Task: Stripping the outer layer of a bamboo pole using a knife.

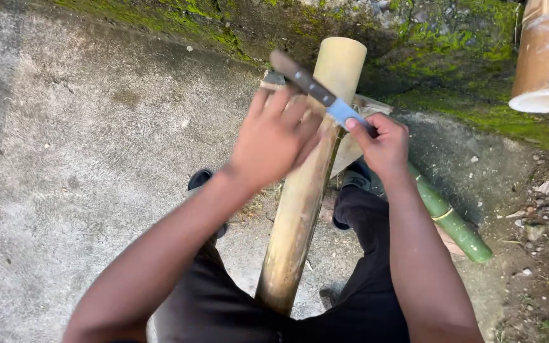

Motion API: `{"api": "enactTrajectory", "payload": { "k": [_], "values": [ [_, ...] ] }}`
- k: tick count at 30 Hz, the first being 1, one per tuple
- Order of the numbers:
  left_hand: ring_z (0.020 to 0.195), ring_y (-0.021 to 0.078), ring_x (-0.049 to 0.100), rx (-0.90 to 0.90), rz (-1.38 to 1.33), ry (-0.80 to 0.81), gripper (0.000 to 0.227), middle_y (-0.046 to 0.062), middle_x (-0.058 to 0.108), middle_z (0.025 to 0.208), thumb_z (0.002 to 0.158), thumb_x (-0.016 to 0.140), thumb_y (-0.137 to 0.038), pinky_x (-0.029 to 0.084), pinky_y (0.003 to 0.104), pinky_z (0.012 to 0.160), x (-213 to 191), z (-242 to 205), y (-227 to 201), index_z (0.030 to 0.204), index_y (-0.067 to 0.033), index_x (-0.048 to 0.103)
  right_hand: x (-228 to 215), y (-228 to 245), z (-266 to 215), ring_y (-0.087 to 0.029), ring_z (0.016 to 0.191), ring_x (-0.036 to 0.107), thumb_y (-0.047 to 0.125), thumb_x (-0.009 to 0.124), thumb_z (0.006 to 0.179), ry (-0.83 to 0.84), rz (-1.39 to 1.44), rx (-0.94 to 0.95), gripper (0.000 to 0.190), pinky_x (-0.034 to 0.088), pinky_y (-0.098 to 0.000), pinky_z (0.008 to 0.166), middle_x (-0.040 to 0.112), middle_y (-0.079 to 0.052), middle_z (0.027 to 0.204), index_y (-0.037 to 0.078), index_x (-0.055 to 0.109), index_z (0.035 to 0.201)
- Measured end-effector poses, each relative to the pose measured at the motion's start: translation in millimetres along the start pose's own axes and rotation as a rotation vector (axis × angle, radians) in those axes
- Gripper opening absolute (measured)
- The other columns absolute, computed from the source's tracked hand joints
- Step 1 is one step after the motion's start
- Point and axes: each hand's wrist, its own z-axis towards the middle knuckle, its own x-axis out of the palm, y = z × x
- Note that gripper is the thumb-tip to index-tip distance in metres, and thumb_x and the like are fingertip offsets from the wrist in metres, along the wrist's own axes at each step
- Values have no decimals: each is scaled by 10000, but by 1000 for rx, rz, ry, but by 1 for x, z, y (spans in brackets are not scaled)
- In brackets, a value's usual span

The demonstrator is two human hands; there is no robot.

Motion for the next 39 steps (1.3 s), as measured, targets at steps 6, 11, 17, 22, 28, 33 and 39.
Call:
{"api": "enactTrajectory", "payload": {
  "k": [6,11,17,22,28,33,39],
  "values": [
    [673,279,713,-54,104,620,688,111,712,706,1047,425,-683,546,425,614,113,65,31,746,-158,753,2,9,19,-224,653,647,297,866,958,36,-160,-309,298,494,-363,609,657,-100,761,44,720,900],
    [452,244,667,14,107,291,748,62,653,490,1007,434,-680,511,382,442,143,44,42,510,-195,710,0,14,25,-283,684,651,290,863,973,32,-211,-408,311,492,-395,622,647,-106,791,44,694,885],
    [449,233,665,-72,78,247,755,50,663,512,1015,447,-662,503,372,431,143,30,37,484,-181,684,-4,25,23,-284,677,638,304,853,977,52,-277,-470,316,472,-402,611,636,-86,796,57,686,875],
    [473,224,663,-47,58,87,703,34,659,535,1046,466,-618,500,374,446,144,22,40,536,-189,689,-4,30,25,-278,651,624,324,865,959,53,-350,-510,362,448,-409,588,618,-70,759,67,656,814],
    [428,230,644,-27,78,59,694,26,640,497,1014,477,-646,495,359,404,145,33,41,525,-203,690,-5,19,26,-279,705,623,302,859,1017,24,-283,-528,380,467,-400,638,608,-80,777,50,643,833],
    [459,214,651,-38,96,80,721,24,636,508,1027,457,-633,493,364,430,147,26,39,494,-192,659,-6,23,31,-278,680,621,309,862,984,44,-318,-533,372,460,-399,618,605,-77,775,52,647,822],
    [443,211,634,-75,44,133,697,16,630,508,1053,444,-606,479,362,427,142,21,33,522,-201,646,-8,28,25,-269,639,610,332,854,970,71,-337,-519,351,448,-405,591,603,-62,746,68,661,841]
  ]
}}
